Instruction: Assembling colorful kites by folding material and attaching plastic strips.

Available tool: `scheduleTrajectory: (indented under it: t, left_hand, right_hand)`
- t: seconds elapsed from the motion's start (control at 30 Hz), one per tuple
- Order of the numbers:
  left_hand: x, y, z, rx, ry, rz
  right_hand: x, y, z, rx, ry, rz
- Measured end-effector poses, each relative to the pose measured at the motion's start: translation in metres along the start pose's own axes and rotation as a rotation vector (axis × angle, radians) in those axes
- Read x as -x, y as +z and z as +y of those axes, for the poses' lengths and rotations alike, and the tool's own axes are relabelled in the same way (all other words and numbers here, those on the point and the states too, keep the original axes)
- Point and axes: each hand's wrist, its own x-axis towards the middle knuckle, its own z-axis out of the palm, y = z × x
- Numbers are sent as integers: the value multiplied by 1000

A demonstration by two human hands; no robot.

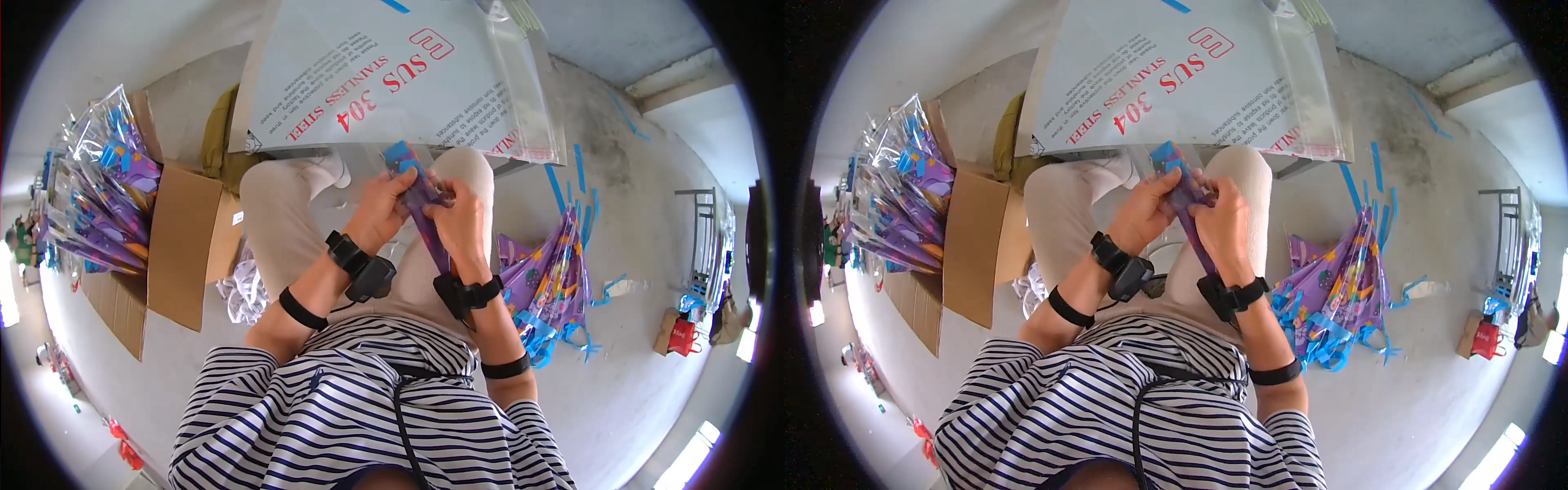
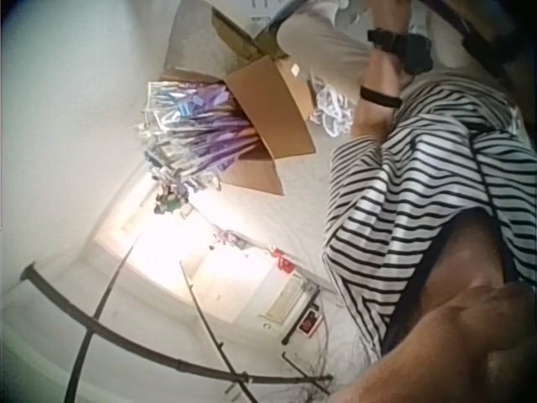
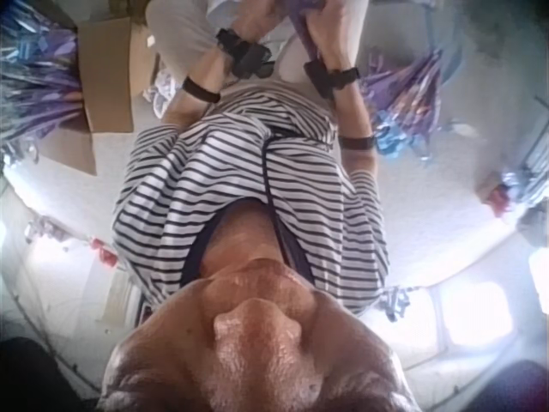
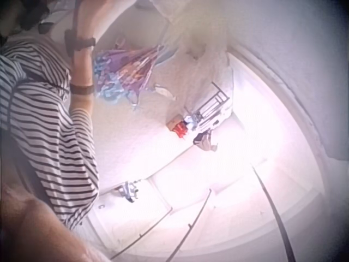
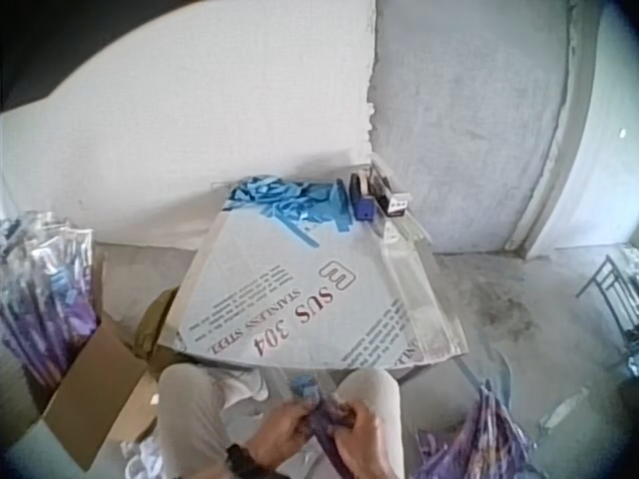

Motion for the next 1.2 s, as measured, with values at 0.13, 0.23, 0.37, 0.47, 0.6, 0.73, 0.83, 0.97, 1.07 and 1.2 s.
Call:
scheduleTrajectory:
  t: [0.13,0.23,0.37,0.47,0.6,0.73,0.83,0.97,1.07,1.2]
  left_hand:
    - [1,4,-6,-98,-10,-1]
    - [-3,-2,-8,-114,6,-31]
    - [-6,2,0,-150,-2,40]
    - [-7,2,4,-133,53,63]
    - [-9,0,12,-67,65,2]
    - [-2,11,12,-62,38,27]
    - [5,19,2,-43,15,46]
    - [7,17,-3,-68,16,5]
    - [3,10,-7,-96,39,3]
    - [-11,4,21,-47,85,-15]
  right_hand:
    - [-6,-1,-5,36,-8,88]
    - [-7,0,-5,77,-25,69]
    - [-4,-11,-11,107,-31,2]
    - [-1,-19,-11,9,20,-101]
    - [10,-32,-1,20,35,-148]
    - [10,-28,-3,-13,133,-143]
    - [1,-22,7,-122,174,-142]
    - [-3,-15,6,-142,167,-115]
    - [1,-16,-7,18,103,0]
    - [20,-52,7,-156,183,-303]
